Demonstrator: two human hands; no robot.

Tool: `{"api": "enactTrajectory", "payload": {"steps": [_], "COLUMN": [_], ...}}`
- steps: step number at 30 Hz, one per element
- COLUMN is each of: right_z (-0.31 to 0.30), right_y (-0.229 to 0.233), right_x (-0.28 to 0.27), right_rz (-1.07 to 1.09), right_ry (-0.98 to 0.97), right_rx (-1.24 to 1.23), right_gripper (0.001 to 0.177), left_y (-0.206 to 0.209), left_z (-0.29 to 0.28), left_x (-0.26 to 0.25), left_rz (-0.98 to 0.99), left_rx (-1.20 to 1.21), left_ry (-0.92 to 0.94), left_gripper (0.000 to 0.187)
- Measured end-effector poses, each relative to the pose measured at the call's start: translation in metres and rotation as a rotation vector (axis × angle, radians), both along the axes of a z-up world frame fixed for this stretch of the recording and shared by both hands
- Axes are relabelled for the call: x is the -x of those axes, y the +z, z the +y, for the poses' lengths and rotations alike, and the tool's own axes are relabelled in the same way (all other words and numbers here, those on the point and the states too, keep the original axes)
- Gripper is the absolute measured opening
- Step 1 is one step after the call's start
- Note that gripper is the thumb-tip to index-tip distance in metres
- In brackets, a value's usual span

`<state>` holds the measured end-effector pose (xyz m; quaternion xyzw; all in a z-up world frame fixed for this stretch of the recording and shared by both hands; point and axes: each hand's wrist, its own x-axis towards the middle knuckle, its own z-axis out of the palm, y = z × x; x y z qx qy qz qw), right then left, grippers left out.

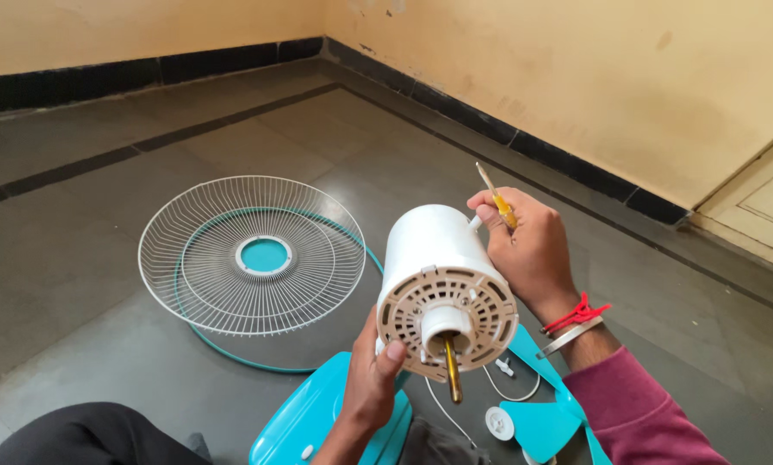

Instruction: The person disassembles a teal pedestal fan, removing the motor housing from the stand. They use a screwdriver to adjust internal components and a cloth to wipe the motor shaft and housing. The fan blades and cage remain detached on the floor.

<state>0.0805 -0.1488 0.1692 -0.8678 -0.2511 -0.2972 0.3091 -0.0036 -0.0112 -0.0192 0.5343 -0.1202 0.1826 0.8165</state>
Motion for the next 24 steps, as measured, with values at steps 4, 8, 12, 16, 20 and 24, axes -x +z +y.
{"api": "enactTrajectory", "payload": {"steps": [4,8,12,16,20,24], "right_z": [0.003,0.006,0.004,0.003,0.010,0.021], "right_y": [0.004,0.007,0.022,0.030,0.032,0.033], "right_x": [0.007,0.013,0.022,0.045,0.069,0.077], "right_rz": [-0.153,-0.171,-0.164,-0.185,-0.177,-0.213], "right_ry": [0.047,0.073,0.046,0.013,0.004,0.062], "right_rx": [0.060,0.084,0.209,0.289,0.260,0.245], "right_gripper": [0.010,0.010,0.012,0.013,0.010,0.009], "left_y": [0.000,-0.006,-0.012,-0.019,-0.026,-0.032], "left_z": [0.003,0.004,0.003,0.001,0.006,0.010], "left_x": [-0.001,0.000,0.000,0.002,0.005,0.007], "left_rz": [0.009,-0.001,-0.012,-0.078,-0.099,0.042], "left_rx": [0.005,0.001,-0.078,-0.074,-0.079,-0.363], "left_ry": [-0.019,-0.047,-0.044,-0.084,-0.123,-0.008], "left_gripper": [0.104,0.102,0.099,0.104,0.107,0.107]}}
